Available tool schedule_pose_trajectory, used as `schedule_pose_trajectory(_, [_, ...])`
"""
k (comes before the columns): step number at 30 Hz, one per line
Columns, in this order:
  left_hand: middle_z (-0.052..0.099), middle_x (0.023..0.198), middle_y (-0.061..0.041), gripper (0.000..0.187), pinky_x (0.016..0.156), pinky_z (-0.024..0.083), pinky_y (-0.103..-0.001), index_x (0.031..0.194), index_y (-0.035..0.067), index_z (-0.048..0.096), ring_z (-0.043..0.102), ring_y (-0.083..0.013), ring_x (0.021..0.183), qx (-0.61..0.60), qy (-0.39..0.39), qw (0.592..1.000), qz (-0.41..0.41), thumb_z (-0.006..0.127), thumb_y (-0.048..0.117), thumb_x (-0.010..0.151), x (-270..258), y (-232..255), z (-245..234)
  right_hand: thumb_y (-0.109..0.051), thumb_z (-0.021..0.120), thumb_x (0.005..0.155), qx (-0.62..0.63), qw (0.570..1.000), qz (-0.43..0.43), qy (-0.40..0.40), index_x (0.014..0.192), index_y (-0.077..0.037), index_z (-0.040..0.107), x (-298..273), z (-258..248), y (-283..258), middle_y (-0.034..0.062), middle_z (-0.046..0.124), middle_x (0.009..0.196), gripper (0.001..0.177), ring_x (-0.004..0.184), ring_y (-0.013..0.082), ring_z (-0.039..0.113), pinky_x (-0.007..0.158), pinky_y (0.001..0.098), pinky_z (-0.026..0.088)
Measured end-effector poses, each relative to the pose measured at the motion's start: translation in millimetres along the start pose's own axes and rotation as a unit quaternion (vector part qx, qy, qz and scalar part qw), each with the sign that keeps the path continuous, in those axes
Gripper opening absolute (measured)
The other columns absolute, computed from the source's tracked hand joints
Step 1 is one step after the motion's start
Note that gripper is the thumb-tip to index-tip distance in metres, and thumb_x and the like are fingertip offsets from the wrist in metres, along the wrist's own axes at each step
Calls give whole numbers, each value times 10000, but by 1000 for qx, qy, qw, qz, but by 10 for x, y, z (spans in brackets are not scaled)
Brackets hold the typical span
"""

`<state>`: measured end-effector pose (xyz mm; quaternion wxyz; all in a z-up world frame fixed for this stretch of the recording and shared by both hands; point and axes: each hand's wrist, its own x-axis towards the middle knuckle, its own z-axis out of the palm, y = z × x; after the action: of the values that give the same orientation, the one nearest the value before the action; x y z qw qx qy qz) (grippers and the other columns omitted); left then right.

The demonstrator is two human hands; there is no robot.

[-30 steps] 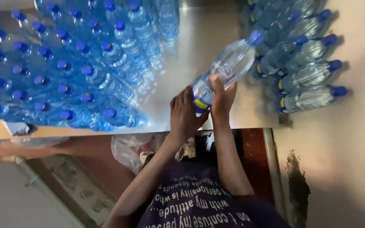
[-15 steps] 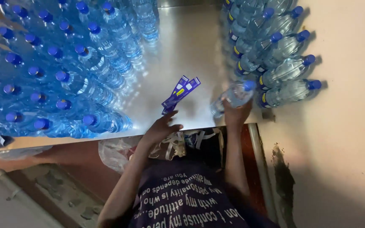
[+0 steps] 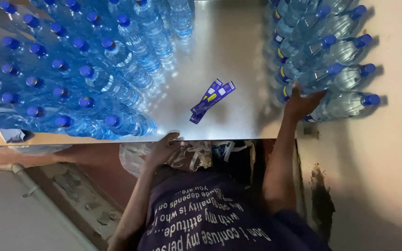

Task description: Manually applying plastic labels to water bottles at a workstation.

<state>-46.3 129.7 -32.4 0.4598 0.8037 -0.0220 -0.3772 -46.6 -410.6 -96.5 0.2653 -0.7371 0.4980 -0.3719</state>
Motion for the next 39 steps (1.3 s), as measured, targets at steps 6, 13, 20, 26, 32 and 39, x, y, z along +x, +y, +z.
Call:
schedule_pose_trajectory(6, [750,1393,-272,624,1042,590,-614,1588,276,638,724,-514,1217,130,29,991,-1,670,586,1047,21,-72,163,-259,848,1101,39,982,126,-132,1634,4,327,-1140,462,-179,308,516,1521,790,1457,466,570,1247,597,479])
schedule_pose_trajectory(13, [742,1354,-321,603,1012,601,-633,1556,134,653,711,-546,1246,60,22,996,60,721,479,1066,-193,77,33,-459,816,1027,-188,885,-134,-405,1376,-201,676,-1234,1391,-723,108,629,1270,456,1263,376,638,1056,626,480])
schedule_pose_trajectory(20, [775,1350,-263,600,1079,556,-659,1520,123,693,693,-520,1302,-19,78,987,138,818,199,939,-639,845,-164,-37,656,1146,181,861,-226,-418,1094,-50,715,-1192,523,-1230,191,603,1074,80,1083,444,628,1022,516,499])
schedule_pose_trajectory(26, [747,1374,-174,396,1142,558,-556,1470,131,705,714,-425,1317,-49,143,934,323,734,338,1134,99,1677,-315,-383,575,1224,297,771,-365,-429,1139,-57,727,-1304,-520,-2079,114,610,1124,370,1098,328,629,1014,464,513])
schedule_pose_trajectory(32, [773,957,-180,420,802,651,-386,1319,-24,725,780,-269,871,-375,-74,889,251,889,115,958,298,1924,210,-328,663,1164,394,797,-297,-348,1173,-74,768,-1567,-1065,-2325,118,644,1095,275,964,267,650,913,389,526])
schedule_pose_trajectory(39, [718,981,-110,499,760,638,-343,1270,58,554,744,-202,867,-350,7,887,303,913,204,955,-382,2291,74,-265,726,1119,426,786,-74,-441,1162,-18,712,-1904,-1457,-2441,93,672,885,251,824,142,643,794,338,539])
